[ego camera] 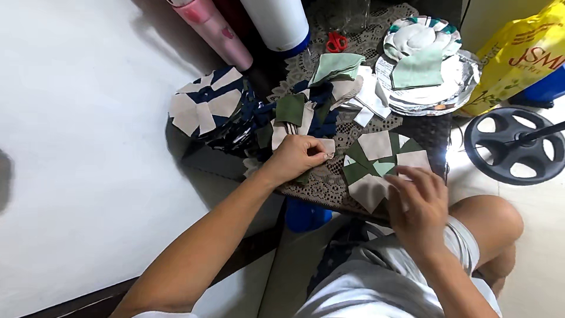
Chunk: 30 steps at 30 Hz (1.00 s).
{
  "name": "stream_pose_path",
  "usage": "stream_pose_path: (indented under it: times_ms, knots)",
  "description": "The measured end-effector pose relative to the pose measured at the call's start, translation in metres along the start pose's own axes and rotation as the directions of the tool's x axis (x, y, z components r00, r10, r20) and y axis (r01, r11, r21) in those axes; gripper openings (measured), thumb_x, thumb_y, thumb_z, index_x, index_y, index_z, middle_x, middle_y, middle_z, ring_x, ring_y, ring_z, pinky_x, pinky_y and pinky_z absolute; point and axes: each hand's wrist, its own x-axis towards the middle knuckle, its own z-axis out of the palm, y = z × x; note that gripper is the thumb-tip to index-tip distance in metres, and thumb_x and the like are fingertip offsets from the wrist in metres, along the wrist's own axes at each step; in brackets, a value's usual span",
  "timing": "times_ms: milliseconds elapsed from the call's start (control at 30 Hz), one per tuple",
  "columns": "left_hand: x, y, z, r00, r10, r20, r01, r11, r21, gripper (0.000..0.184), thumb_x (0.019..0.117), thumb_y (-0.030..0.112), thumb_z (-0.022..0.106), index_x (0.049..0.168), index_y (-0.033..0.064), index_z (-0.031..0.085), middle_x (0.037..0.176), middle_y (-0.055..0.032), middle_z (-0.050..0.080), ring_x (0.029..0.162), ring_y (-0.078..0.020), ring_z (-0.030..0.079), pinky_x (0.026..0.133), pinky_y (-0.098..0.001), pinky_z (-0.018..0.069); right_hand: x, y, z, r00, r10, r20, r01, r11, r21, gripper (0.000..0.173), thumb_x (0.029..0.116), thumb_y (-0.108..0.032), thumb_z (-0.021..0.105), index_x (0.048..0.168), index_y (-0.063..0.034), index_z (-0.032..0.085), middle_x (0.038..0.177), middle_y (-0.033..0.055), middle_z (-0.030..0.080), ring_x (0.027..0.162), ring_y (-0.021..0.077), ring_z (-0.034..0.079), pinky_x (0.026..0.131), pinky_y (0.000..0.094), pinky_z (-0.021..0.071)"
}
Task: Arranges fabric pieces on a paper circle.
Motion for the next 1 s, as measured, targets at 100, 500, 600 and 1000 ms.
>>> stream_pose_path:
  times_ms: [100,500,600,1000]
  knots:
    - [0.002,-0.001,-0.002,0.999,-0.049,0.020,0.050,0.997,-0.060,0.003,0.0924,0.008,0.072,0.091,0.0073,0.076,0.084,-0.0003,0.072,0.072,-0.0033,0.065,0.068,-0.0231,0.0548,0.026,-0.020,0.025,0.992,-0.038,0.120,0.039,0.999,-0.008,0.017,0.0946,-0.012,0.062,0.098,-0.0123,0.078,0.106,0.0122,0.073,0.108,0.0380,0.065,0.085,0.0549,0.0499]
    - [0.002,-0.011,-0.003,0.999,-0.054,0.005,0.054,0.980,-0.194,0.006,0.0894,0.008,0.073,0.085,0.0083,0.077,0.086,0.0009,0.074,0.077,-0.0014,0.067,0.071,-0.0209,0.0557,0.066,-0.036,0.075,0.954,-0.018,0.300,0.011,1.000,0.026,0.014,0.0917,-0.008,0.066,0.098,-0.0124,0.078,0.113,0.0130,0.070,0.115,0.0376,0.061,0.086,0.0537,0.0480]
    - [0.003,-0.011,-0.004,0.995,-0.100,-0.010,0.094,0.966,-0.241,0.007,0.0911,0.006,0.071,0.086,0.0083,0.076,0.081,0.0021,0.072,0.070,-0.0006,0.064,0.064,-0.0188,0.0538,0.064,-0.033,0.079,0.957,-0.069,0.283,0.073,0.997,-0.003,0.020,0.0863,-0.002,0.065,0.092,-0.0154,0.079,0.114,0.0134,0.070,0.115,0.0379,0.061,0.086,0.0532,0.0474]
    - [-0.002,-0.007,-0.014,0.960,-0.280,-0.001,0.231,0.795,-0.560,0.009,0.0960,0.001,0.066,0.091,0.0046,0.072,0.080,0.0004,0.070,0.070,-0.0036,0.064,0.066,-0.0192,0.0547,0.065,-0.040,0.073,0.950,-0.079,0.302,0.095,0.995,-0.041,0.013,0.0901,-0.008,0.065,0.092,-0.0100,0.078,0.108,0.0142,0.070,0.113,0.0380,0.062,0.087,0.0542,0.0482]
